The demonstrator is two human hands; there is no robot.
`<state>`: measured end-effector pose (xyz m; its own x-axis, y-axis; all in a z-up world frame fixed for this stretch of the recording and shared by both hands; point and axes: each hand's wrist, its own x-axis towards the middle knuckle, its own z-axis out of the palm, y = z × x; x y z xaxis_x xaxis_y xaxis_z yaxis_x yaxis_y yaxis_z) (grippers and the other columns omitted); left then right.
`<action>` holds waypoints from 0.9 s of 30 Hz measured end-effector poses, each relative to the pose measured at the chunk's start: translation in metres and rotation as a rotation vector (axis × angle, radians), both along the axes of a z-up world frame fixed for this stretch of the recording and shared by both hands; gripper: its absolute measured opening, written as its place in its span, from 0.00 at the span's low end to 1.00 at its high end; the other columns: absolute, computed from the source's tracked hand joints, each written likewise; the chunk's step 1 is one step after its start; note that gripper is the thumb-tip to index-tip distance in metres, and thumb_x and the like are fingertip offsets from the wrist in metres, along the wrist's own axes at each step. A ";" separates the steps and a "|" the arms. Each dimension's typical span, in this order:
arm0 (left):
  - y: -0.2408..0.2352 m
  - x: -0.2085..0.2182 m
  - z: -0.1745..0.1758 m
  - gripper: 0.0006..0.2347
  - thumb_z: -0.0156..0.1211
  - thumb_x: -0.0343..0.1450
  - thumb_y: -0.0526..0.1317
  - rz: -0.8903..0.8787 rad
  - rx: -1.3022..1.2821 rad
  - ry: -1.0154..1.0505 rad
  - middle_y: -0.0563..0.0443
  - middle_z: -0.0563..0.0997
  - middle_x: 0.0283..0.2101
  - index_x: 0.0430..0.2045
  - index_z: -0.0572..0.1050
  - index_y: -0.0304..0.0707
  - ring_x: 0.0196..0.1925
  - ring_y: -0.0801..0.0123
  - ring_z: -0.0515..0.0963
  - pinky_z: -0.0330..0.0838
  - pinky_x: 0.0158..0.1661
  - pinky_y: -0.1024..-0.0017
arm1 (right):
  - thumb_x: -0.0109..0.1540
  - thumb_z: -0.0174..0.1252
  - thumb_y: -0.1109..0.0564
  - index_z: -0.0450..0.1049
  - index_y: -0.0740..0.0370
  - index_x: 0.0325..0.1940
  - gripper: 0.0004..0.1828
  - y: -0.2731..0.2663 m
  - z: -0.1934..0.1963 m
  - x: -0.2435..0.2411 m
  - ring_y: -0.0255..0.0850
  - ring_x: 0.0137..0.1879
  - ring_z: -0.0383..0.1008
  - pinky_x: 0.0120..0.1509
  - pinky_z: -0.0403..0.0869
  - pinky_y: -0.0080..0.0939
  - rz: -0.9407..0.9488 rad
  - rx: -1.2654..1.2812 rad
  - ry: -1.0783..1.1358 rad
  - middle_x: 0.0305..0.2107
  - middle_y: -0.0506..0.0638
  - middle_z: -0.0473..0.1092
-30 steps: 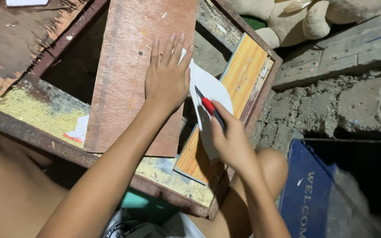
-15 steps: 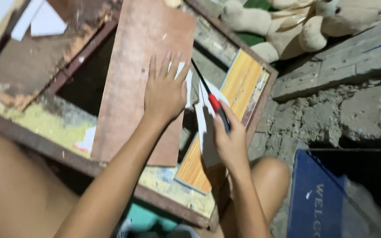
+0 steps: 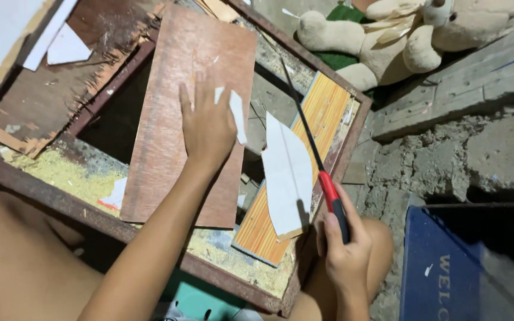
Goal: Cutting a specific shape out of a white sheet of material using a utility knife and a wooden template
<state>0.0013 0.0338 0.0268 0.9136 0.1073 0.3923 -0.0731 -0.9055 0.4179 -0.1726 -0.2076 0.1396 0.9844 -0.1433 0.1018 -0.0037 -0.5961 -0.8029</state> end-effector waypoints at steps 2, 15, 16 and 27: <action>0.001 0.004 0.000 0.22 0.49 0.73 0.34 0.053 -0.018 0.033 0.31 0.57 0.75 0.65 0.70 0.41 0.78 0.47 0.52 0.36 0.72 0.44 | 0.67 0.51 0.54 0.68 0.62 0.71 0.28 -0.007 -0.002 -0.010 0.35 0.47 0.74 0.51 0.70 0.31 -0.031 -0.036 -0.008 0.48 0.52 0.76; -0.054 0.037 -0.019 0.21 0.55 0.70 0.52 -0.472 0.009 0.171 0.39 0.77 0.52 0.55 0.71 0.44 0.63 0.44 0.69 0.46 0.67 0.41 | 0.66 0.51 0.56 0.64 0.58 0.74 0.30 -0.026 -0.027 -0.037 0.29 0.17 0.57 0.19 0.60 0.29 -0.149 0.289 0.036 0.18 0.44 0.63; -0.051 0.044 -0.024 0.17 0.57 0.68 0.54 -0.508 0.046 0.161 0.42 0.82 0.41 0.41 0.80 0.44 0.54 0.48 0.76 0.50 0.64 0.42 | 0.66 0.52 0.54 0.65 0.56 0.74 0.29 -0.028 -0.028 -0.038 0.28 0.18 0.56 0.20 0.58 0.28 -0.155 0.269 0.047 0.19 0.42 0.63; -0.004 0.034 0.013 0.12 0.60 0.68 0.51 -0.381 -0.153 0.284 0.47 0.67 0.51 0.33 0.77 0.44 0.61 0.51 0.60 0.47 0.64 0.48 | 0.68 0.49 0.56 0.55 0.59 0.79 0.34 -0.008 -0.035 -0.034 0.38 0.31 0.70 0.38 0.72 0.37 -0.105 0.318 0.144 0.25 0.49 0.70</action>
